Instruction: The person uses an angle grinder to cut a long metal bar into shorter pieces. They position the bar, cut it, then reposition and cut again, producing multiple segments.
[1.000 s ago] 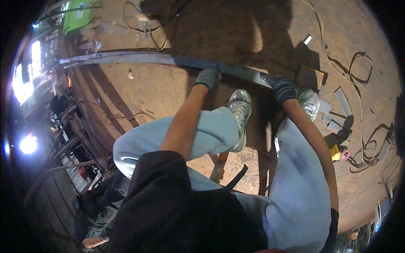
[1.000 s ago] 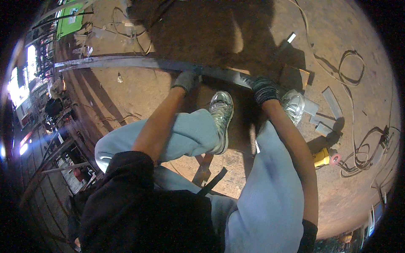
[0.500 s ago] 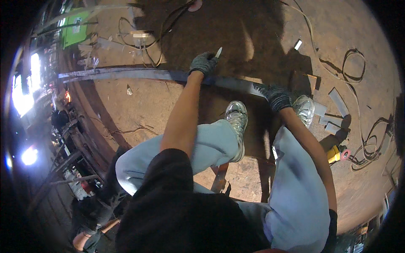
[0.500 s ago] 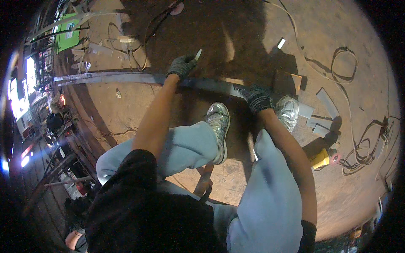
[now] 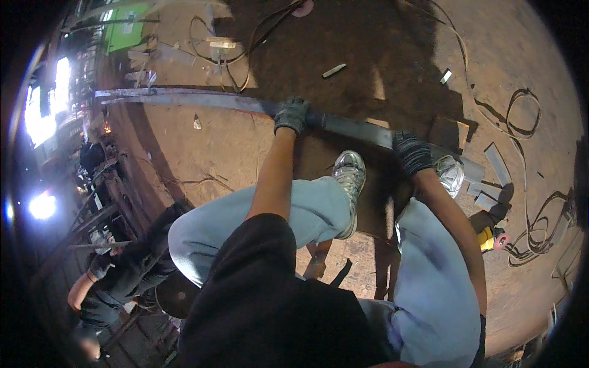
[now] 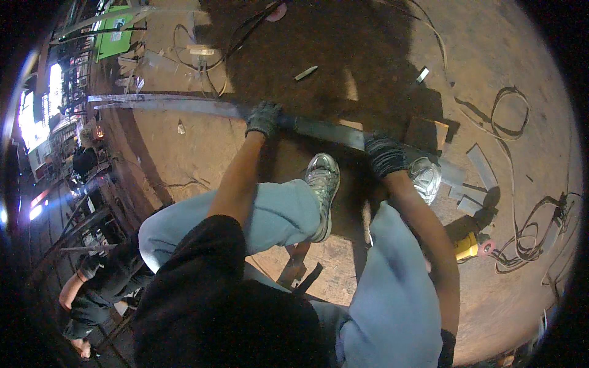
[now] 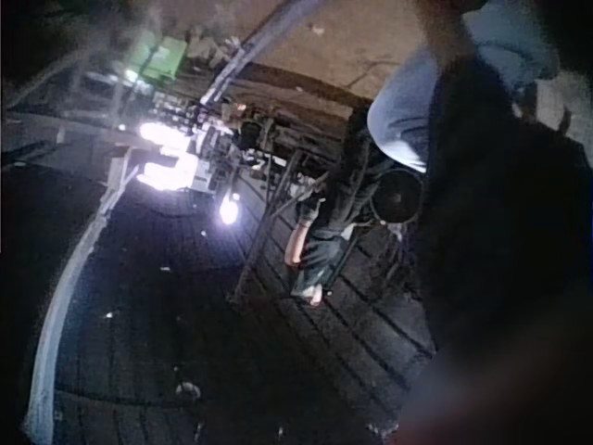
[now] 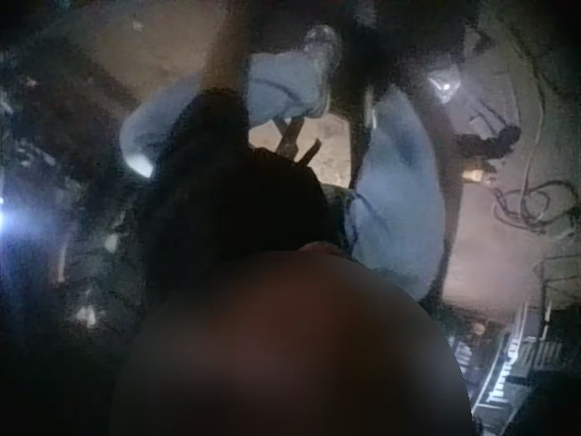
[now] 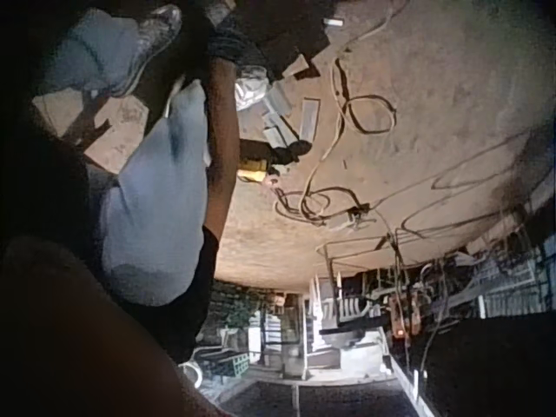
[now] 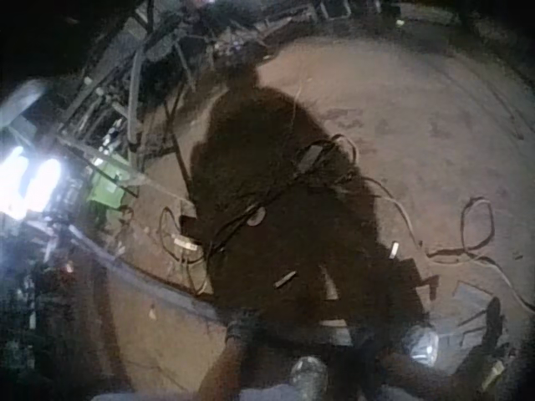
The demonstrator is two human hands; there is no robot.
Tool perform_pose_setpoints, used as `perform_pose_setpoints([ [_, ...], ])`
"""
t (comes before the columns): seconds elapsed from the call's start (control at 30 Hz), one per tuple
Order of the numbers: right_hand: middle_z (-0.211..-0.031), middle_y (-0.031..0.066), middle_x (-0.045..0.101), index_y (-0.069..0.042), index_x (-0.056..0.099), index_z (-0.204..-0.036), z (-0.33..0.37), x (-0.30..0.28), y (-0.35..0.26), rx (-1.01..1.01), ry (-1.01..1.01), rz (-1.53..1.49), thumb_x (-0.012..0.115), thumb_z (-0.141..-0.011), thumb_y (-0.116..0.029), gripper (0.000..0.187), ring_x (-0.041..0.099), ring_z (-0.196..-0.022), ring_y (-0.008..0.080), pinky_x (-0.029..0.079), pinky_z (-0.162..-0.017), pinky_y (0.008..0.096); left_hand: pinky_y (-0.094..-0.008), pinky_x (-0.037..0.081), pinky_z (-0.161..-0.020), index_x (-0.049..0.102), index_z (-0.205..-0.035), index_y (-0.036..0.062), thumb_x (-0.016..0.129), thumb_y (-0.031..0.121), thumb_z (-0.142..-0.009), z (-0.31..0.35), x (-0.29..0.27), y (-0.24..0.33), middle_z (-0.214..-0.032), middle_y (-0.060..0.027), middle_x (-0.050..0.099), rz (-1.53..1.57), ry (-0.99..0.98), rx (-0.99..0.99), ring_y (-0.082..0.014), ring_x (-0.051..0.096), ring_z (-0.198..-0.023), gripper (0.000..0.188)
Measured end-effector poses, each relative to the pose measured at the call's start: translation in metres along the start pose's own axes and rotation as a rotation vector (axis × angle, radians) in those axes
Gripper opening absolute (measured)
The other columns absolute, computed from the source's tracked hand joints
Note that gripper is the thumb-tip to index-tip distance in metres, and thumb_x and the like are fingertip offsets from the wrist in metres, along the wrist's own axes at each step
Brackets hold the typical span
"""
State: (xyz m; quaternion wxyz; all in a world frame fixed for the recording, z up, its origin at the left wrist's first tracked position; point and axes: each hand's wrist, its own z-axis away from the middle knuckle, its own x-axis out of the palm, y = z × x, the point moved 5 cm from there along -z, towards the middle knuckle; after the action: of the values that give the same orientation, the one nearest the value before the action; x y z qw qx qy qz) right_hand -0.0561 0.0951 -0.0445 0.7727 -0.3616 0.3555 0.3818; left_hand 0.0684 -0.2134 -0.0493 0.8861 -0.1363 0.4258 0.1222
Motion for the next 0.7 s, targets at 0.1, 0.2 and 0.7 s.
perform_pose_setpoints([
  [0.1,-0.109,0.0226,0.061,-0.005,0.057,-0.113,0.004,-0.027,0.027,0.083,-0.01,-0.134,0.054,-0.083,-0.017,0.032,0.06,-0.1,0.0381,0.05,-0.084,0.0464,-0.047,0.04,-0.101,0.059,-0.12,0.0205,0.057,0.027,-0.084,-0.006,0.005,-0.003,-0.13,-0.0129,0.053,0.003,-0.141,0.025,-0.0333,0.049,-0.122,0.037],
  [0.2,-0.106,0.0228,0.061,-0.006,0.058,-0.108,0.007,-0.046,0.06,0.254,0.035,-0.324,0.056,-0.083,-0.017,0.027,0.059,-0.101,0.039,0.051,-0.083,0.0468,-0.0474,0.042,-0.098,0.06,-0.118,0.0191,0.056,0.024,-0.084,-0.013,0.005,-0.006,-0.125,-0.0131,0.057,0.006,-0.084,0.1,-0.033,0.053,-0.119,0.034],
  [0.7,-0.124,0.0202,0.056,-0.01,0.052,-0.13,0.039,-0.168,0.151,0.437,0.605,-0.055,0.071,-0.078,-0.03,0.059,0.05,-0.118,0.0357,0.042,-0.099,0.0444,-0.0479,0.047,-0.089,0.062,-0.107,0.0091,0.06,0.019,-0.081,-0.023,-0.059,0.146,-0.104,-0.0156,0.065,0.215,-0.005,0.467,-0.0359,0.062,-0.098,0.027],
])
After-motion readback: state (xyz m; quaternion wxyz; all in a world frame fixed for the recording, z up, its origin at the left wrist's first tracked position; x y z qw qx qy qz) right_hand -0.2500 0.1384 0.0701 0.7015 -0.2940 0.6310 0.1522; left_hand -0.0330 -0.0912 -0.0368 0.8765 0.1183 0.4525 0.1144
